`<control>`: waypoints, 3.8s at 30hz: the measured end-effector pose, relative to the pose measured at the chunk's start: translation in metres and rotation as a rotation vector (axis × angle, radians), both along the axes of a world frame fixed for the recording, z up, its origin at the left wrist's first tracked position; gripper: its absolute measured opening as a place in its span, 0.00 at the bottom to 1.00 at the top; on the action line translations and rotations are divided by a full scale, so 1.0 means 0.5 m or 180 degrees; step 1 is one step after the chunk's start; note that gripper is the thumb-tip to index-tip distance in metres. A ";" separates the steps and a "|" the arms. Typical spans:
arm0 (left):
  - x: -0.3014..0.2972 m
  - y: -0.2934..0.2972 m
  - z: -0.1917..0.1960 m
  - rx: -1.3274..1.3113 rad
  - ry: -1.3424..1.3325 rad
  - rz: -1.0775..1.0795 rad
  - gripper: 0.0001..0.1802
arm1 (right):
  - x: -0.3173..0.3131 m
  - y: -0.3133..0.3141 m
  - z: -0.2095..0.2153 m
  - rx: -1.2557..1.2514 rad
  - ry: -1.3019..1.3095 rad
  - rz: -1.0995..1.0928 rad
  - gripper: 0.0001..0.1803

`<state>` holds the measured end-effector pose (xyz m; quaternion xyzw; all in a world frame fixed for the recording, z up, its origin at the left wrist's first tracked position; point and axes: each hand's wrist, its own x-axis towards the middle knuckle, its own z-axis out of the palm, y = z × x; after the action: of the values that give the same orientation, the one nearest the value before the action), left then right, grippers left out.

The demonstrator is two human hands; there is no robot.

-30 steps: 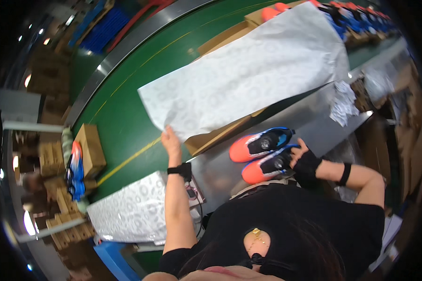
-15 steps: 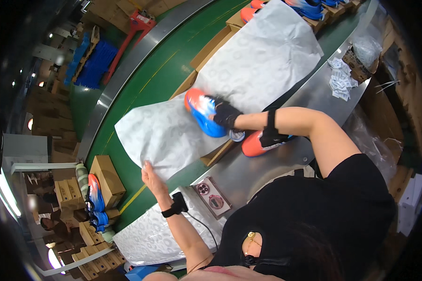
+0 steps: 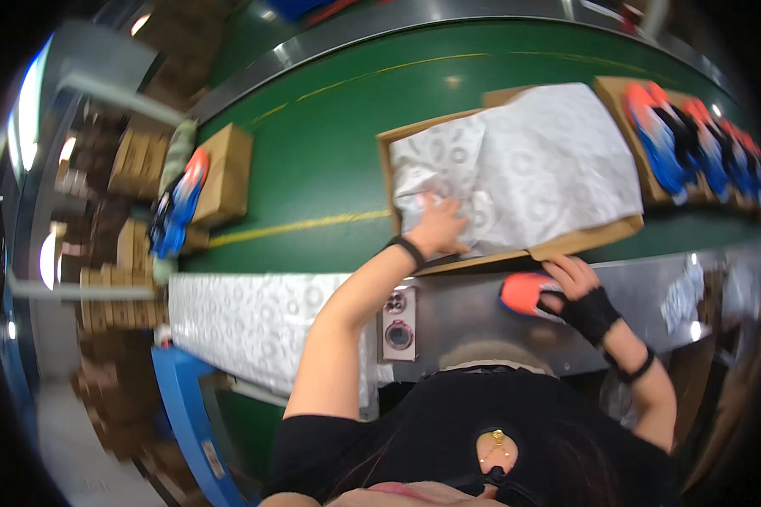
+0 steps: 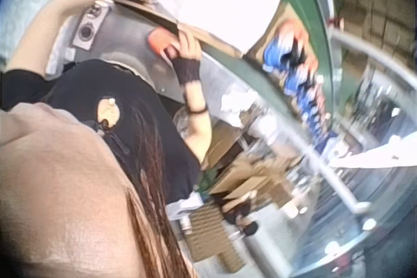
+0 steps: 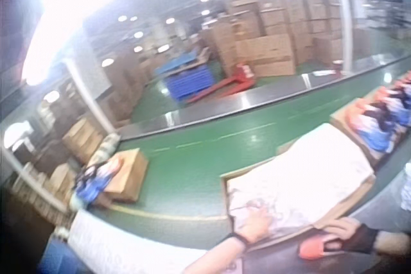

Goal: Pack shoes into boxes at a workstation.

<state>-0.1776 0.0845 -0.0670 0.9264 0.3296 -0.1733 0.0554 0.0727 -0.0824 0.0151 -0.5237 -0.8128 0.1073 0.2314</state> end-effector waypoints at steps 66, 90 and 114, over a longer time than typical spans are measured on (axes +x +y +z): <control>0.071 -0.025 0.077 -0.3127 -0.4062 0.3304 0.28 | 0.032 0.055 -0.026 -0.0248 -0.1152 -0.0964 0.22; 0.231 -0.170 -0.026 -0.4496 -0.4924 0.3734 0.32 | 0.065 -0.029 -0.078 0.0486 -0.0093 0.0435 0.25; -0.204 -0.695 0.176 0.1022 -0.8069 0.6375 0.53 | 0.399 0.103 0.112 -0.0088 -0.0810 -0.0941 0.12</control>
<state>-0.2797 -0.2630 0.0210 0.1110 -0.5273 -0.7982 -0.2693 0.2723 -0.0310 0.0709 -0.6499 -0.7482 0.0162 0.1327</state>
